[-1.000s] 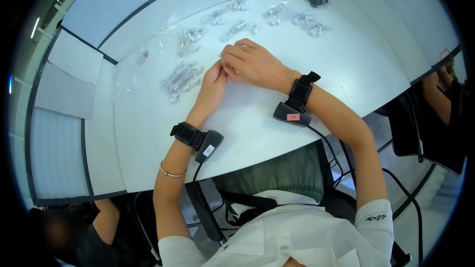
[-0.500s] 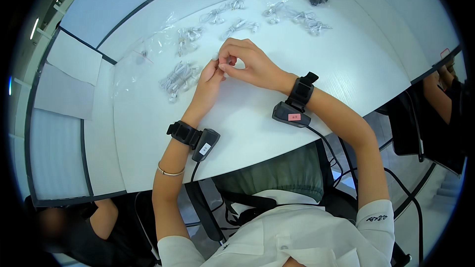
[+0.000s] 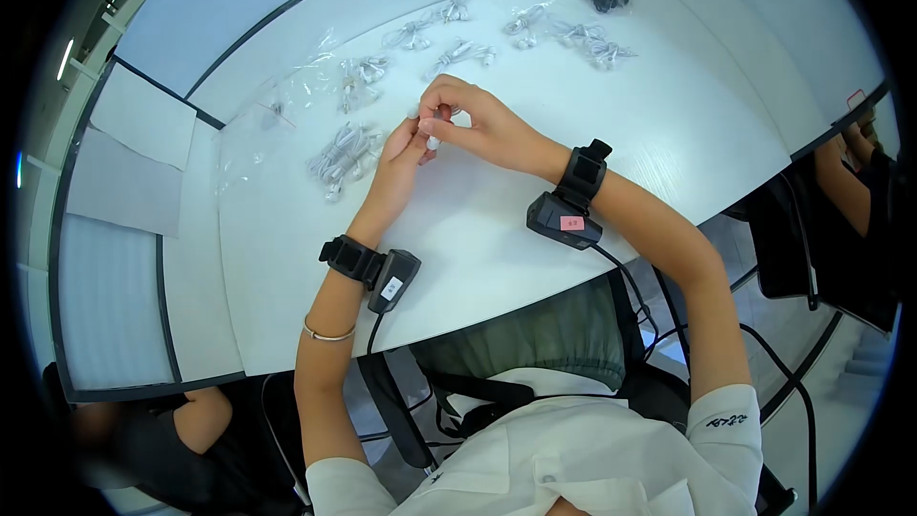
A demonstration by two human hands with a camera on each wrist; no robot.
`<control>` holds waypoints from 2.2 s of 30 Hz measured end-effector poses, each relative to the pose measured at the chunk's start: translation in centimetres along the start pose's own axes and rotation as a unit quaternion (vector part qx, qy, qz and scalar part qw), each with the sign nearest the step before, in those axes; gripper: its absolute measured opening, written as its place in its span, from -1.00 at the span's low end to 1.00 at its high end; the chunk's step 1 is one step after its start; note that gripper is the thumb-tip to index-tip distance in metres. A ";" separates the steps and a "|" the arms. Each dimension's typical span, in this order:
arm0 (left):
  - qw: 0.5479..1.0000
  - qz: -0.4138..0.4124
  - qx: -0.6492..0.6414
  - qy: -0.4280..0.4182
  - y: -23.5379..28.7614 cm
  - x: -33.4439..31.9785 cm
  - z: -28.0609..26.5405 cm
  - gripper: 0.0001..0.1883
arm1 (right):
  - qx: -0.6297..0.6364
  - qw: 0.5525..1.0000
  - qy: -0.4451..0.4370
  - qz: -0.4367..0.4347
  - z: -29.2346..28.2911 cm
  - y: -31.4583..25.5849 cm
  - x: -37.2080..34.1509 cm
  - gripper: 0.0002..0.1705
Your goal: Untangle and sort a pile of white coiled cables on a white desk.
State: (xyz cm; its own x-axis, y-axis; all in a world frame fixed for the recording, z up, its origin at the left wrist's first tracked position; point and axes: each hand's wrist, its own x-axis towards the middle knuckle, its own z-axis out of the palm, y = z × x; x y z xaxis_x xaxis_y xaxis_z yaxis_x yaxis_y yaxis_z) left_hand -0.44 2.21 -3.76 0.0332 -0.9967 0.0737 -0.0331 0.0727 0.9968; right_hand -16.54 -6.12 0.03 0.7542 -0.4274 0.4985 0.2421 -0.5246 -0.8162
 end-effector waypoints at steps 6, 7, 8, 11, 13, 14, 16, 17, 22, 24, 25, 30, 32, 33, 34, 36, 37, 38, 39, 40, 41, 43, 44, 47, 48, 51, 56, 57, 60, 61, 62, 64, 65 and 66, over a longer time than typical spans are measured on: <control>0.999 -0.001 0.011 0.034 0.4 -0.2 0.3 -0.73 | 0.026 1.000 -0.004 0.007 -0.3 0.3 0.1 -0.88; 0.999 0.003 0.016 0.028 0.2 -0.1 0.2 -0.73 | 0.030 1.000 -0.002 0.008 -0.3 0.3 0.1 -0.88; 0.999 0.008 0.022 0.023 -0.1 0.0 -0.2 -0.73 | 0.034 0.999 0.000 0.010 -0.2 0.3 0.2 -0.89; 0.996 0.023 0.056 0.064 0.7 -0.4 0.8 -0.74 | -0.022 1.000 0.020 -0.007 -0.1 0.0 0.3 -0.85; 0.994 0.032 0.072 0.082 1.2 -0.6 1.2 -0.74 | -0.080 0.995 0.033 -0.050 0.0 -0.1 0.4 -0.85; 0.994 0.035 0.075 0.077 1.3 -0.6 1.2 -0.74 | -0.108 0.991 0.040 -0.072 0.0 -0.1 0.4 -0.85; 0.993 0.035 0.087 0.073 1.2 -0.5 1.1 -0.73 | -0.129 0.985 0.062 -0.094 -0.1 0.0 0.4 -0.85; 0.992 0.031 0.095 0.073 1.1 -0.5 1.0 -0.73 | -0.140 0.982 0.073 -0.105 -0.2 0.1 0.3 -0.84; 0.993 0.049 0.081 0.075 1.9 -0.7 1.9 -0.74 | -0.050 0.995 0.080 -0.022 -0.9 -0.4 0.5 -0.87; 0.992 0.055 0.088 0.077 1.4 -0.6 1.8 -0.75 | -0.049 0.994 0.094 -0.024 -1.0 -0.5 0.6 -0.87; 0.991 0.058 0.091 0.078 1.3 -0.6 1.7 -0.75 | -0.054 0.993 0.096 -0.031 -1.1 -0.4 0.6 -0.87; 0.979 0.092 0.172 0.052 1.5 -0.6 1.5 -0.77 | -0.116 0.993 0.031 -0.015 -1.6 -0.4 0.6 -0.82; 0.976 0.094 0.189 0.050 1.3 -0.6 1.4 -0.77 | -0.109 0.994 0.003 -0.015 -2.1 0.2 0.6 -0.80; 0.975 0.093 0.194 0.048 1.0 -0.6 1.3 -0.77 | -0.106 0.994 -0.011 -0.016 -2.3 0.3 0.7 -0.79; 0.974 0.093 0.200 0.047 0.9 -0.5 1.2 -0.77 | -0.102 0.995 -0.020 -0.011 -2.4 0.3 0.6 -0.79; 0.976 0.094 0.192 0.050 1.3 -0.6 1.4 -0.76 | -0.094 0.995 -0.039 0.000 -2.7 0.2 0.6 -0.79; 0.976 0.095 0.188 0.052 1.5 -0.7 1.6 -0.75 | -0.094 0.995 -0.045 -0.006 -2.8 0.1 0.6 -0.79; 0.978 0.098 0.173 0.060 1.7 -0.7 1.9 -0.75 | -0.093 0.994 -0.050 -0.012 -2.9 0.0 0.7 -0.79; 0.980 0.101 0.158 0.069 1.9 -0.7 2.3 -0.74 | -0.092 0.994 -0.055 -0.018 -3.0 -0.1 0.7 -0.79; 0.981 0.103 0.144 0.077 1.9 -0.7 2.5 -0.73 | -0.087 0.994 -0.056 -0.019 -3.0 -0.1 0.6 -0.80; 0.983 0.097 0.141 0.072 1.9 -0.7 2.4 -0.73 | -0.082 0.995 -0.058 -0.020 -3.0 0.0 0.6 -0.80; 0.985 0.085 0.134 0.061 1.7 -0.7 2.1 -0.72 | -0.077 0.995 -0.058 -0.016 -3.0 -0.1 0.5 -0.81; 0.985 0.084 0.137 0.057 1.7 -0.6 1.9 -0.72 | -0.078 0.995 -0.057 -0.010 -2.9 -0.2 0.5 -0.82; 0.985 0.082 0.142 0.054 1.4 -0.5 1.5 -0.73 | -0.082 0.995 -0.060 0.011 -3.0 -0.1 0.6 -0.82; 0.985 0.081 0.143 0.057 1.3 -0.5 1.4 -0.73 | -0.083 0.994 -0.061 0.019 -3.0 0.0 0.6 -0.82; 0.983 0.082 0.154 0.051 1.4 -0.6 1.1 -0.74 | -0.054 0.997 -0.062 0.007 -3.1 0.5 0.5 -0.83; 0.983 0.076 0.158 0.059 1.5 -0.7 1.2 -0.76 | -0.064 0.995 -0.065 0.026 -3.0 0.1 0.5 -0.85; 0.983 0.074 0.157 0.064 1.5 -0.6 1.3 -0.76 | -0.062 0.996 -0.062 0.026 -2.9 0.0 0.5 -0.85; 0.984 0.070 0.149 0.072 1.1 -0.5 1.1 -0.78 | -0.107 0.993 -0.054 -0.002 -2.9 -0.2 0.4 -0.85; 0.984 0.068 0.145 0.074 0.9 -0.5 1.0 -0.79 | -0.126 0.991 -0.051 -0.015 -2.8 -0.1 0.4 -0.85; 0.984 0.065 0.146 0.072 1.0 -0.4 1.0 -0.79 | -0.145 0.988 -0.049 -0.028 -2.7 0.1 0.3 -0.85; 0.985 0.060 0.149 0.069 1.1 -0.4 1.0 -0.81 | -0.184 0.981 -0.048 -0.034 -2.5 0.0 0.1 -0.84; 0.984 0.063 0.152 0.073 1.0 -0.4 1.0 -0.81 | -0.203 0.977 -0.050 -0.028 -2.3 -0.2 0.0 -0.84; 0.983 0.065 0.155 0.076 0.9 -0.4 0.9 -0.81 | -0.223 0.973 -0.051 -0.022 -2.2 -0.5 -0.1 -0.84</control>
State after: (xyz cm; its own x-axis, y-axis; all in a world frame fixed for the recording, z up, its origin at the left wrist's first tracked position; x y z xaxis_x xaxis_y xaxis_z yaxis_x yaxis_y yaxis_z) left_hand -1.42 2.66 -2.94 0.1556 -0.9612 0.2279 -0.3497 0.1622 0.9227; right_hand -18.10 -7.42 0.99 0.8116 -0.3341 0.4793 0.0038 -0.8174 -0.5761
